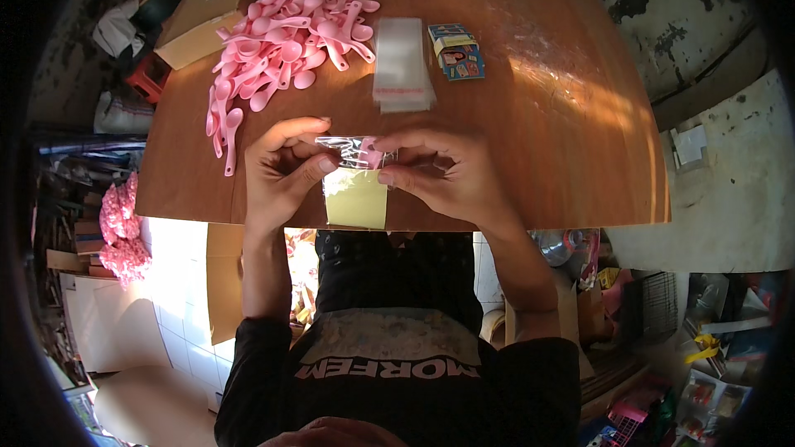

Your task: Packaging a pink plastic spoon and a card into a small plastic bag.

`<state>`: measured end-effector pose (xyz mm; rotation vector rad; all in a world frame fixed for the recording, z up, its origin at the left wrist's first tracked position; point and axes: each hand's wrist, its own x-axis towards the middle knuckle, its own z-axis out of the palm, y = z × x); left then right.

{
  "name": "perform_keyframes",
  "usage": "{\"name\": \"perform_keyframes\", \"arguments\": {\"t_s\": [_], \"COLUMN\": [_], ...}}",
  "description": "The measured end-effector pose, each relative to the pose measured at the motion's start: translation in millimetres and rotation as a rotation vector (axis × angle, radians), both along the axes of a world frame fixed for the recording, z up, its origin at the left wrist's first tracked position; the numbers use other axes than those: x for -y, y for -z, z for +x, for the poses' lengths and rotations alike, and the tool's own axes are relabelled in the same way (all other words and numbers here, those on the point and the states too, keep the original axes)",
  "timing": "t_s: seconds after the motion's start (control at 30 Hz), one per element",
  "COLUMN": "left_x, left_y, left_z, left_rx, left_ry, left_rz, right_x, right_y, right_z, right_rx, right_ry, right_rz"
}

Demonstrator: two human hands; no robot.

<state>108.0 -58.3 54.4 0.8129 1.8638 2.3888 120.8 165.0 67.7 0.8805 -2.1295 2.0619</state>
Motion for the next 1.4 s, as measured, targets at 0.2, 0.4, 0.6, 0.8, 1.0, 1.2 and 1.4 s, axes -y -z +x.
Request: {"name": "perform_keyframes", "arguments": {"t_s": [0.2, 0.4, 0.6, 0.8, 1.0, 1.2, 1.4], "left_x": [6.1, 30.9, 143.8, 226.0, 253.1, 221.4, 222.9], "left_y": [3.6, 0.5, 80.4, 230.2, 354.2, 426.3, 465.5], "left_z": [16.4, 56.4, 107.8, 163.1, 191.8, 203.2, 217.6], "left_rx": [0.056, 0.027, 0.221, 0.772, 1.098, 1.319, 1.364], "left_ry": [0.054, 0.011, 0.311, -0.200, -0.578, -0.654, -0.682], "left_rz": [-0.113, -0.148, -0.425, 0.080, -0.083, -0.096, -0.059], "right_x": [10.6, 9.0, -92.5, -208.9, -166.4, -169.6, -180.3], "right_y": [6.7, -5.7, 53.7, 266.2, 467.8, 436.7, 418.2], "right_z": [18.7, 61.2, 101.4, 276.0, 428.4, 395.0, 358.8], "right_rx": [-0.074, 0.193, 0.509, 1.710, 2.160, 1.908, 1.798], "right_ry": [0.028, -0.103, -0.877, 0.141, 0.566, 0.834, 0.858], "right_rz": [-0.054, -0.232, 0.373, 0.543, -0.125, -0.110, -0.067]}}
